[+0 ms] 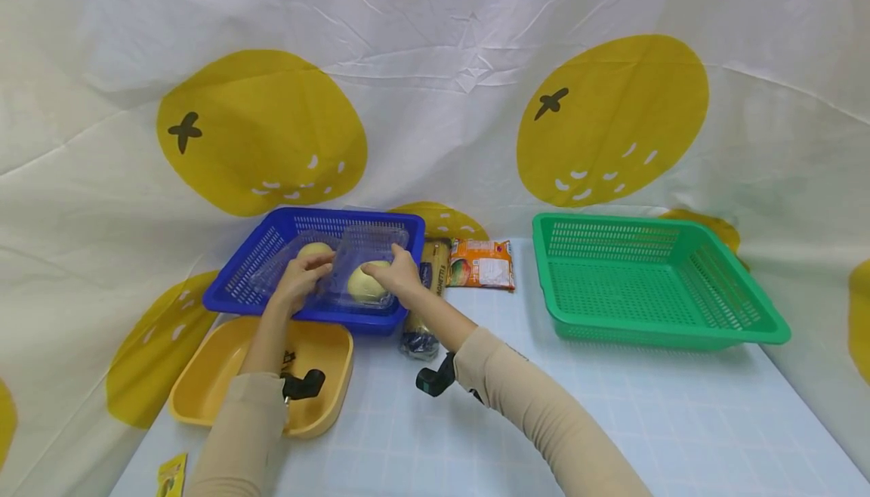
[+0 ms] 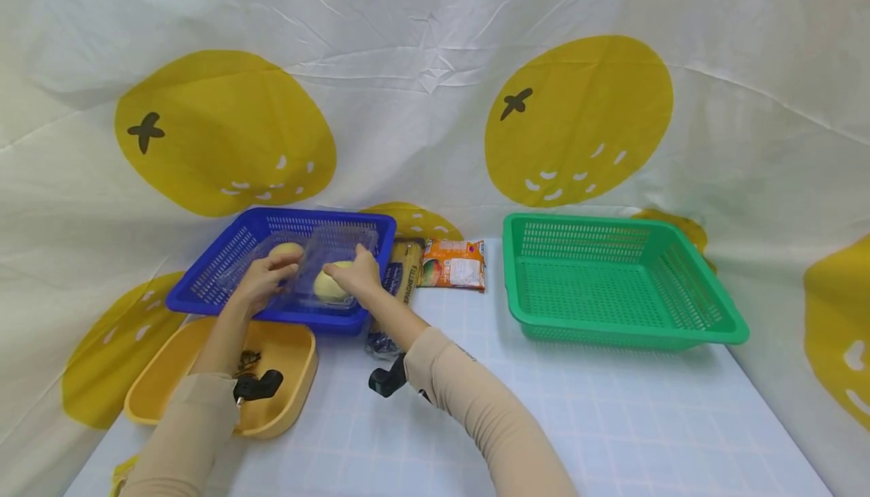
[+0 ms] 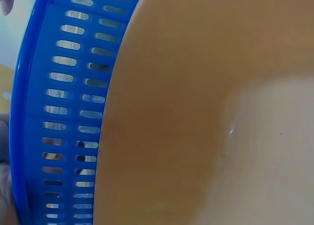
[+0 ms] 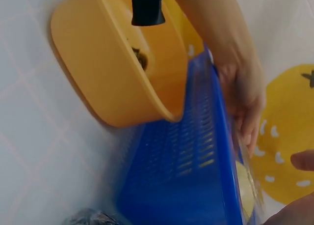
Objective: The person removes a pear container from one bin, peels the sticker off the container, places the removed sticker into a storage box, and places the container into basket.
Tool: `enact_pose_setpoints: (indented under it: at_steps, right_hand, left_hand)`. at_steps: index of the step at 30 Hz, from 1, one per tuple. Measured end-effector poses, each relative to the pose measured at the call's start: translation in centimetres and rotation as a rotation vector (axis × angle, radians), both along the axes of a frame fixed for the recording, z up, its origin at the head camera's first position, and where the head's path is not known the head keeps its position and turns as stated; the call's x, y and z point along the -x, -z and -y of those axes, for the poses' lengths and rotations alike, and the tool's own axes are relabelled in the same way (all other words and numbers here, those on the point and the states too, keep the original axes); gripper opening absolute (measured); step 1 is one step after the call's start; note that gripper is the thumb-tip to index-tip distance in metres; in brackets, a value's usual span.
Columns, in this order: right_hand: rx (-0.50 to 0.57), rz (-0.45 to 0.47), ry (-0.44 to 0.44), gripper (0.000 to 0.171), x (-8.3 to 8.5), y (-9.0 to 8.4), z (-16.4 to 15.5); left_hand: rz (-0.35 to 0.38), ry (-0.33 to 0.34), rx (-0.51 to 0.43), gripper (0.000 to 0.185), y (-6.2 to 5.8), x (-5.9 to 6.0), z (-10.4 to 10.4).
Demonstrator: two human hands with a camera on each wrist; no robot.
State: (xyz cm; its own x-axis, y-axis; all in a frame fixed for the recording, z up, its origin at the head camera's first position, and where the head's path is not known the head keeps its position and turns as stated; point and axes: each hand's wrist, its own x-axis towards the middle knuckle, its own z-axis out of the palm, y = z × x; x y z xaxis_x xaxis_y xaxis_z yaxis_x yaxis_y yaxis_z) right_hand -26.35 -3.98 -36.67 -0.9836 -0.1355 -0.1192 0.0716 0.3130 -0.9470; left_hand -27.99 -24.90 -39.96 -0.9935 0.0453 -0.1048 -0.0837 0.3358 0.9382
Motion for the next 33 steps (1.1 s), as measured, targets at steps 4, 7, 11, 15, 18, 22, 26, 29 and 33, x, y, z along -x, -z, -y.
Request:
enact_pose_setpoints:
  at_steps: [4,7,11,15,18,22,26,29,33]
  right_hand:
    - [0.034,0.018,-0.050,0.082,0.4,0.0,-0.2]
    - [0.072,0.039,-0.073,0.083,0.8,0.1,-0.4]
    - [0.103,0.062,-0.089,0.087,1.4,0.5,-0.4]
    - [0.121,0.096,-0.099,0.088,1.7,0.7,-0.5]
    - [0.110,0.108,-0.099,0.088,1.8,0.8,-0.4]
    - [0.094,0.104,-0.095,0.088,1.8,0.7,-0.3]
    - [0.075,0.084,-0.091,0.087,1.7,0.7,-0.3]
    - [0.040,0.042,-0.111,0.084,1.5,0.9,-0.4]
    - [0.034,-0.021,-0.163,0.078,0.9,1.2,-1.0]
  left_hand:
    - [0.017,-0.020,0.055,0.043,0.1,0.1,-0.1]
    - [0.015,-0.038,0.070,0.043,0.1,0.1,-0.3]
    - [0.013,-0.033,0.048,0.044,0.2,0.1,-0.4]
    - [0.015,-0.036,-0.021,0.043,0.3,0.0,-0.3]
    - [0.012,-0.049,-0.053,0.043,0.4,-0.1,-0.3]
    - [-0.006,-0.061,-0.075,0.043,0.4,-0.1,-0.3]
    - [-0.029,-0.039,-0.079,0.044,0.5,0.0,-0.3]
    - [-0.054,-0.028,-0.101,0.046,0.5,0.0,-0.4]
    - [-0.144,-0.046,-0.066,0.047,0.4,-0.2,-0.7]
